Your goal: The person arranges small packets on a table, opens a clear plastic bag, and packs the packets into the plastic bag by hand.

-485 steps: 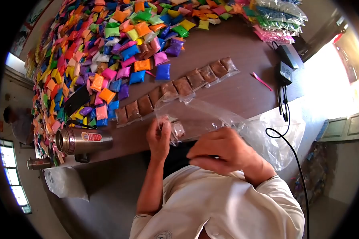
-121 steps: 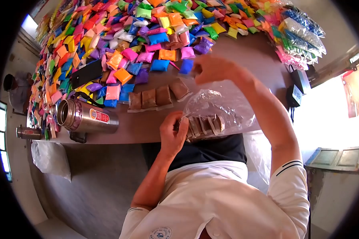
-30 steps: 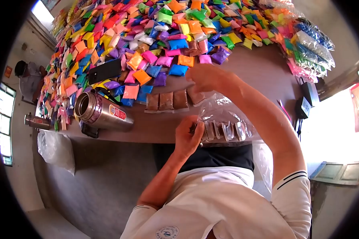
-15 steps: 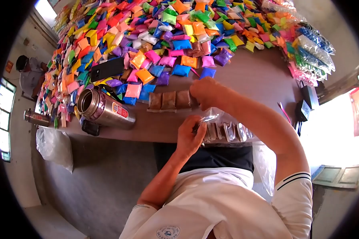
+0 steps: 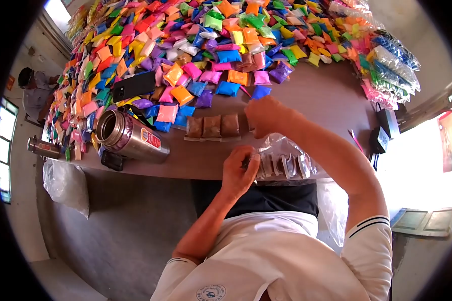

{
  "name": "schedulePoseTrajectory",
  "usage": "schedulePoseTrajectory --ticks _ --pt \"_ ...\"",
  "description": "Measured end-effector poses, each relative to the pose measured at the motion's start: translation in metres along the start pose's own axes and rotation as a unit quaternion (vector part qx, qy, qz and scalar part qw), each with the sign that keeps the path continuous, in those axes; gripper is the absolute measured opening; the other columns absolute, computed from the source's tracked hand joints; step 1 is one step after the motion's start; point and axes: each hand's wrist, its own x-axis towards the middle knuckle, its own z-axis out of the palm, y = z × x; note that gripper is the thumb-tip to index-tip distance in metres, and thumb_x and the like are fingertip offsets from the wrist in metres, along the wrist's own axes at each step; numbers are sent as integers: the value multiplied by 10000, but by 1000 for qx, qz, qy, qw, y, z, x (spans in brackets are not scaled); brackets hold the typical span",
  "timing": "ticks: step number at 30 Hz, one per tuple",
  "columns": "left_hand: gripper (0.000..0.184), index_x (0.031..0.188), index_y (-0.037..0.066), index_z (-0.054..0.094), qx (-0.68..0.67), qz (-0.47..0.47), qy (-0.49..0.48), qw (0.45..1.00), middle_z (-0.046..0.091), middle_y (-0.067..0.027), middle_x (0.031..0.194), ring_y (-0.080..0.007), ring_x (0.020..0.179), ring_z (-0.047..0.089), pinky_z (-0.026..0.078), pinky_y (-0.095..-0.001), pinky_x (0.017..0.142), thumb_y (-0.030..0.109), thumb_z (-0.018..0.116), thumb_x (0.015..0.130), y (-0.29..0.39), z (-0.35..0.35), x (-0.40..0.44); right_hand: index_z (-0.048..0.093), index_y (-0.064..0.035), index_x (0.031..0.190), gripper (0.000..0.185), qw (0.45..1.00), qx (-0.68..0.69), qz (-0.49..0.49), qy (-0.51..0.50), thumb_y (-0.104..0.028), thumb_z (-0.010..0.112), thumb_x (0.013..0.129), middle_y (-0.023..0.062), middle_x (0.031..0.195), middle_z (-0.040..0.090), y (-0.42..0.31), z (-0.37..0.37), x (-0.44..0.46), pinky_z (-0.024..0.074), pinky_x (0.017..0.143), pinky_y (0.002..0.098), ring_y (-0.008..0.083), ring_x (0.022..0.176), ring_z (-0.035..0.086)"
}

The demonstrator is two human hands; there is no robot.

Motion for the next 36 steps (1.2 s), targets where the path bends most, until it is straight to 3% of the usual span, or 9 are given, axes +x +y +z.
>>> schedulePoseTrajectory --ticks 7,14,19,23,25,29,31,35,36 --pt "201 958 -25 615 -5 -18 0 1000 620 -152 928 -221 739 601 481 -305 674 157 661 886 2 0 -1 681 -6 828 311 981 183 -5 70 -227 671 609 205 788 671 -7 -11 12 540 712 444 385 810 661" --pt "213 997 -16 622 12 -12 -13 1000 621 -124 907 -176 752 573 466 -294 684 183 614 922 9 -3 1 652 -29 871 415 987 117 -53 99 -329 788 620 154 958 663 -25 12 37 525 778 448 348 936 652" --pt "214 1001 -17 612 15 8 -12 1000 608 -141 894 -216 748 589 473 -309 680 178 626 914 5 -3 2 684 -39 916 491 997 52 -44 20 -299 882 549 141 956 677 -30 2 43 534 792 445 304 935 670" --pt "189 958 -13 600 -2 -12 1 1000 586 -140 840 -241 696 578 470 -315 648 160 644 896 11 1 3 702 -63 937 449 998 -17 -48 32 -320 842 596 143 908 698 -17 -4 29 541 790 447 301 878 685" --pt "176 929 -9 597 18 -10 -10 1000 576 -129 811 -224 678 560 460 -312 634 158 643 894 1 -1 0 704 -86 905 359 995 45 42 79 -320 772 642 153 869 703 -3 -19 12 545 781 439 308 834 690" --pt "160 849 -1 576 8 -41 -20 999 539 -100 743 -170 648 503 430 -308 603 145 633 885 -4 0 -3 617 -28 862 328 927 184 102 310 -278 702 668 176 824 676 13 -61 -53 522 739 400 311 836 679" --pt "165 849 -5 571 -7 -44 -3 999 537 -95 748 -157 653 496 426 -301 604 147 623 888 -5 1 -3 602 5 1025 443 904 318 121 258 -236 712 670 151 862 677 0 -90 -109 509 743 376 256 856 685" --pt "198 841 0 552 -9 -33 -8 999 487 -61 730 -115 654 455 390 -270 584 176 609 912 -6 1 0 594 35 903 362 849 389 63 353 -249 696 703 135 811 615 -9 -49 -181 480 628 323 219 673 590" --pt "206 832 4 544 -19 -38 -14 999 463 -46 719 -102 654 439 376 -262 577 180 609 916 -3 0 -1 594 24 911 341 776 493 92 382 -233 697 713 105 777 574 -15 -32 -191 459 614 300 172 662 545"
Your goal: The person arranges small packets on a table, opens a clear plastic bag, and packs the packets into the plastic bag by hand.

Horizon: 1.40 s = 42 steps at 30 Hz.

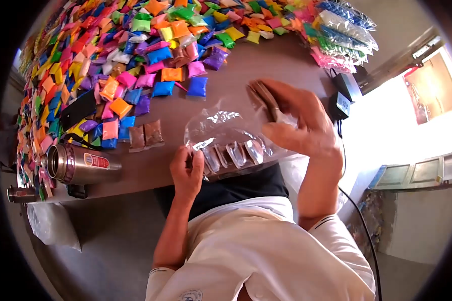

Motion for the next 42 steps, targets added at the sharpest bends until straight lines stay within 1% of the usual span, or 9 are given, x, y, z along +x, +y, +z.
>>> schedulePoseTrajectory --ticks 2,4,8,10,16,32,38,41,42 --pt "211 831 15 534 19 35 3 999 428 -9 703 -80 653 408 360 -253 571 187 604 930 -3 1 1 589 19 925 307 986 129 94 53 -202 686 736 69 729 509 13 10 -25 424 592 279 81 675 487" --pt "219 1046 2 619 -10 -2 -26 1000 576 18 883 -44 797 488 409 -208 699 203 569 975 -10 -4 -3 573 37 915 339 987 -1 163 -6 -244 663 748 113 745 548 12 20 -37 446 608 330 170 656 555" --pt "218 1044 3 619 -9 -11 -34 999 582 8 917 -54 835 498 417 -212 742 204 565 978 -7 -5 -2 568 34 886 351 983 -134 126 -8 -295 608 770 186 750 586 48 28 -59 460 635 412 319 656 584" --pt "231 1045 2 618 5 -4 -32 999 585 1 921 -60 838 503 419 -216 746 216 565 978 -6 -5 -2 591 1 971 417 951 -198 235 -43 -353 601 751 220 783 582 60 26 -65 462 638 408 354 680 574" --pt "286 1049 -3 621 41 15 -23 999 604 -23 949 -83 845 524 431 -233 759 268 564 976 -1 -5 -1 573 14 860 361 942 -285 174 9 -345 576 823 246 703 619 78 38 -75 487 698 512 439 722 618" --pt "282 1039 -4 631 47 7 -21 999 632 -54 990 -107 899 553 447 -260 800 262 560 977 -3 -4 -1 622 -32 816 313 932 -324 158 41 -285 514 965 212 742 624 77 34 -79 479 660 487 425 709 599" --pt "255 1037 -3 636 37 6 -15 999 632 -53 999 -99 899 549 448 -255 806 233 566 970 -5 -3 -2 652 1 846 343 956 -186 206 96 -284 517 982 183 750 662 43 7 -85 489 576 422 344 601 615" --pt "231 1039 9 645 35 16 -11 999 635 -37 968 -78 821 539 447 -232 738 214 574 961 -10 -4 -2 669 18 995 260 975 2 137 174 -214 552 981 65 755 671 18 2 -76 465 537 251 92 574 567" --pt "231 1039 9 645 41 16 -5 999 635 -37 968 -78 821 539 447 -232 738 214 574 961 -8 -4 -1 669 18 995 260 977 7 133 169 -214 552 981 65 755 671 13 4 -71 465 537 251 92 574 567"
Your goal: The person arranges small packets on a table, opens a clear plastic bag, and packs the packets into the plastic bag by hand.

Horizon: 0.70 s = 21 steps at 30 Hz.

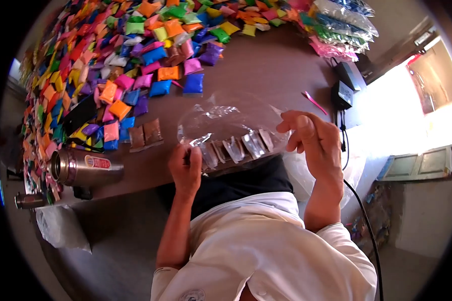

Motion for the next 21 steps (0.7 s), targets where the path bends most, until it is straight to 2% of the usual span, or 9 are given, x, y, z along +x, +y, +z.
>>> schedulePoseTrajectory --ticks 2,3,6,8,10,16,18,20,21 --pt "204 864 17 580 0 -4 16 1000 506 -46 733 -117 665 480 398 -269 590 211 595 925 8 4 1 664 20 998 222 996 16 -90 5 -175 561 969 80 771 673 -9 16 8 476 553 260 105 581 582" --pt "228 833 17 561 3 -13 21 1000 501 -64 727 -136 650 487 396 -278 572 226 603 917 10 5 1 663 19 998 172 993 17 -116 -7 -125 597 930 113 791 677 -13 28 13 495 573 290 172 609 632" --pt "206 831 8 565 7 -3 18 1000 521 -80 744 -154 649 503 413 -292 573 193 615 905 15 4 3 681 14 996 150 961 -41 -268 -50 -83 650 885 114 831 697 -29 68 36 508 584 267 158 636 653" --pt "192 844 2 571 4 7 6 1000 531 -88 757 -158 645 503 426 -292 584 178 628 898 10 2 2 678 -4 943 139 953 -81 -268 -113 -87 672 832 158 834 667 -46 97 50 523 630 361 310 706 663" --pt "183 876 -5 594 0 -3 4 1000 556 -83 753 -141 628 519 433 -287 576 172 637 895 3 2 -1 663 2 880 161 924 -137 -307 -181 -145 662 817 187 855 665 -54 126 63 519 685 428 370 774 650" --pt "176 921 -7 625 -50 33 6 998 621 -93 735 -129 608 560 466 -311 576 150 668 857 10 4 4 677 -36 821 110 836 -302 -318 -329 -93 598 772 196 855 678 -46 209 86 542 682 440 357 785 676" --pt "175 920 -6 623 -84 24 6 996 632 -111 751 -165 642 579 482 -344 618 150 666 851 3 6 1 679 -57 855 123 862 -292 -316 -267 -90 597 770 167 866 694 -31 236 80 550 700 444 337 817 687" --pt "451 1216 56 501 -116 22 -23 993 540 -23 1118 -109 1033 510 456 -277 836 123 731 833 -20 7 -12 678 -67 930 184 866 -279 -307 -278 -69 609 759 146 872 700 -20 255 79 548 724 455 332 844 687" --pt "448 1207 56 499 -172 -25 -34 984 539 -21 1111 -110 1032 510 455 -276 843 126 738 834 -20 11 -12 670 -72 929 204 864 -284 -289 -299 -93 633 729 155 879 687 -15 261 81 526 752 463 347 885 664"
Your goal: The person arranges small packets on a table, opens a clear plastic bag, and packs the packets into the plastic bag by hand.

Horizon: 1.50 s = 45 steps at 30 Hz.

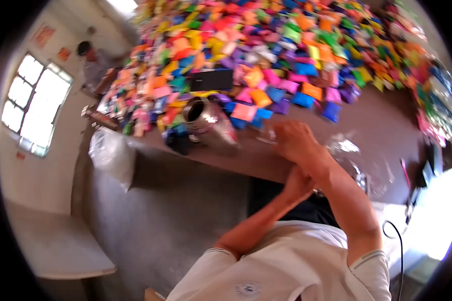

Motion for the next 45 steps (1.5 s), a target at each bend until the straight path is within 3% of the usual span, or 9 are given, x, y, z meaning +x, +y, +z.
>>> schedulePoseTrajectory --ticks 11,17,20,22,25,34,38,40,45 --pt "394 1151 45 514 -153 -57 -44 986 554 -17 1058 -119 978 539 471 -289 822 165 740 851 20 3 7 593 -37 971 251 995 -44 79 -38 -106 653 737 183 938 636 24 33 13 486 834 474 384 944 599" --pt "371 1182 43 498 -44 -62 -70 995 552 -36 1085 -132 1011 535 460 -297 850 153 688 883 -7 2 1 595 -30 917 193 988 6 26 150 -104 645 746 181 902 635 -1 29 23 494 841 462 370 924 599" --pt "350 1182 37 491 -210 -123 -72 967 536 -46 1104 -168 1063 514 433 -315 909 112 662 887 -9 6 0 561 -34 996 170 996 -19 -5 85 -102 565 840 169 969 608 -13 45 30 528 798 434 335 991 592" --pt "312 1159 56 507 119 83 -50 988 554 -36 1029 -156 969 534 444 -295 879 137 664 903 11 4 6 538 -43 1010 164 999 -13 -4 42 -89 549 853 162 976 603 -18 57 29 536 789 417 324 1000 594" --pt "342 1163 62 495 210 152 -17 966 545 -29 1020 -149 977 515 416 -284 913 134 681 885 1 3 7 536 -47 1011 158 998 -45 -2 47 -82 556 858 157 985 609 -19 64 30 539 798 405 314 1007 603" --pt "229 1205 81 449 61 -16 -176 982 506 -14 1073 -134 1047 478 389 -291 948 180 493 1003 -5 0 5 502 -38 993 188 1000 -21 12 13 -57 572 820 177 951 600 -13 51 29 497 798 432 352 971 588" --pt "237 1220 83 439 226 24 -110 968 494 -11 1099 -132 1081 462 371 -281 969 211 449 1021 -2 3 1 530 -28 1021 219 1000 -4 -2 0 -60 567 808 179 988 612 -21 21 9 481 840 457 363 994 587" --pt "348 1259 40 435 165 12 -101 981 513 -48 1074 -157 1022 495 423 -305 938 148 577 960 -38 0 -4 562 -26 1070 278 986 -43 -7 -158 -76 562 797 189 1070 610 -20 8 5 474 858 463 366 1047 574" --pt "359 1206 9 480 338 155 -17 928 535 -102 1040 -225 988 511 430 -324 903 136 635 908 9 4 7 630 -65 1055 239 995 -79 -48 -25 -137 582 832 140 1065 647 -3 52 -15 506 813 401 300 1061 587"
